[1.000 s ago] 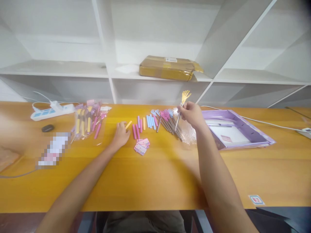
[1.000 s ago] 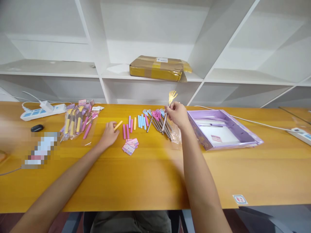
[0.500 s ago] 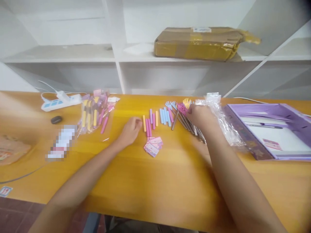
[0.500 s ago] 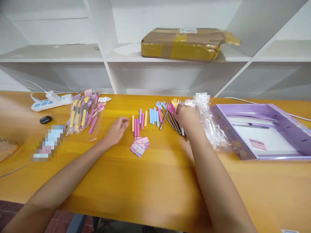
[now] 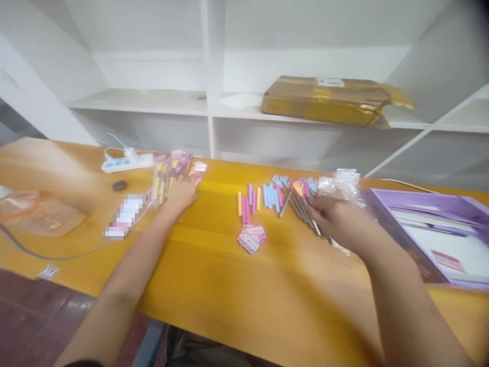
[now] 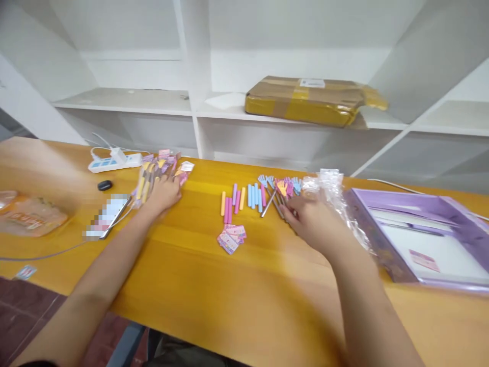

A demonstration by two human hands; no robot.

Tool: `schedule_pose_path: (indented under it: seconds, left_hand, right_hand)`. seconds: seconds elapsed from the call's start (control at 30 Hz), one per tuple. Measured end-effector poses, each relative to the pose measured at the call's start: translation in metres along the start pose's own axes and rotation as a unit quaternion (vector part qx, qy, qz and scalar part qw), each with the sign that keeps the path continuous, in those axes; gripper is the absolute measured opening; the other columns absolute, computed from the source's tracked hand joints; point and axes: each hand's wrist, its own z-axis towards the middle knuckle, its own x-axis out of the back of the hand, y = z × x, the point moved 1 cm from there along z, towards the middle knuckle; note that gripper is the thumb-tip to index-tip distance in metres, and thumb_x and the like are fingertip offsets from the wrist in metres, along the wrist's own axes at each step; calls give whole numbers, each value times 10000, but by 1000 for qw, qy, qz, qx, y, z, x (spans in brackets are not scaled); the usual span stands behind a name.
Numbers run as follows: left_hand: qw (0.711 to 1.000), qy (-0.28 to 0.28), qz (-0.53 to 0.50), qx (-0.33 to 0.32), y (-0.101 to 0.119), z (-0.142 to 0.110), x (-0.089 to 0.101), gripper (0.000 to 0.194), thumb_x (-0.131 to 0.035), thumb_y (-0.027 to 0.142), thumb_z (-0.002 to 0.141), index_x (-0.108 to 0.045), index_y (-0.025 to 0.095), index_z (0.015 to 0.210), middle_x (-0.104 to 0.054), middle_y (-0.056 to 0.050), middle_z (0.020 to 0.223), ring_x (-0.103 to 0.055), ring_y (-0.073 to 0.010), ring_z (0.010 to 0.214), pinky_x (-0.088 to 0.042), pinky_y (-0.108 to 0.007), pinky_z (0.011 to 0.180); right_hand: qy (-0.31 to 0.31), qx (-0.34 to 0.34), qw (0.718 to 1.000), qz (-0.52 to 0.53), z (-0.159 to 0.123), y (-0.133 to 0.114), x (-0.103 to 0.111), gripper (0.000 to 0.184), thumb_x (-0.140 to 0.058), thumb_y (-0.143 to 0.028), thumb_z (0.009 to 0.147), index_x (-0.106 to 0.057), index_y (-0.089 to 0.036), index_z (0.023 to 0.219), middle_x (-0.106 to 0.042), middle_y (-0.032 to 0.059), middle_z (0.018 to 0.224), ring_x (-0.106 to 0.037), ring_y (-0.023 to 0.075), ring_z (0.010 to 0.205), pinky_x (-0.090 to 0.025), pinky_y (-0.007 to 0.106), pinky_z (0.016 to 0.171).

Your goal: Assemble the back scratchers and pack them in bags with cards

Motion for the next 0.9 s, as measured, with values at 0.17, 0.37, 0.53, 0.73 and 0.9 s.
schedule_pose_path:
  seconds: [0.17, 0.37, 0.53, 0.73, 0.9]
  left_hand:
    - [997, -45, -56, 6, 17, -8, 26, 371, -578, 348, 1011, -646, 107, 1285, -752, -241, 1196, -731, -358, 1123, -542, -450, 981]
    - [815, -328, -440, -187, 96, -80, 27, 470, -446, 642, 1086, -641, 214, 1106, -623, 3, 765, -578, -136, 566, -450, -245, 520]
    - [688, -378, -603, -143, 128, -119, 0, 514, -475, 709, 1067, -554, 207, 986, -522, 54, 636, -476, -90, 441, -389, -212, 443]
    - [654, -341, -673, -50, 110, -116, -30, 486, -762, 600, 951, -597, 190, 1153, -594, 61, 658, -607, -129, 496, -499, -235, 506]
    - [619, -414, -664, -69, 115, -129, -47, 551, -803, 521, 938, -599, 178, 1319, -683, 17, 750, -687, -167, 593, -546, -275, 601]
  right_hand:
    - [38, 51, 996, 54, -44, -28, -13, 464, -447, -473, 1105, -499, -235, 710, -597, 38, 688, -535, 177, 588, -358, 323, 592]
    - [-60, 2, 942, 330, -58, -84, -43, 389, -615, -520, 1058, -626, -229, 1316, -746, 116, 1154, -711, 234, 889, -563, 345, 730]
    - [-98, -94, 790, 598, -64, -109, -76, 416, -665, -599, 1025, -601, -230, 1206, -659, 13, 799, -605, 164, 606, -536, 301, 544]
    - [-47, -66, 711, 699, -68, -109, -81, 533, -749, -612, 973, -533, -298, 1345, -656, 36, 1070, -648, 152, 726, -631, 337, 644]
    - [58, -110, 822, 556, -69, -107, -94, 263, -704, -458, 1045, -606, -259, 1186, -679, 18, 946, -680, 152, 760, -627, 299, 701]
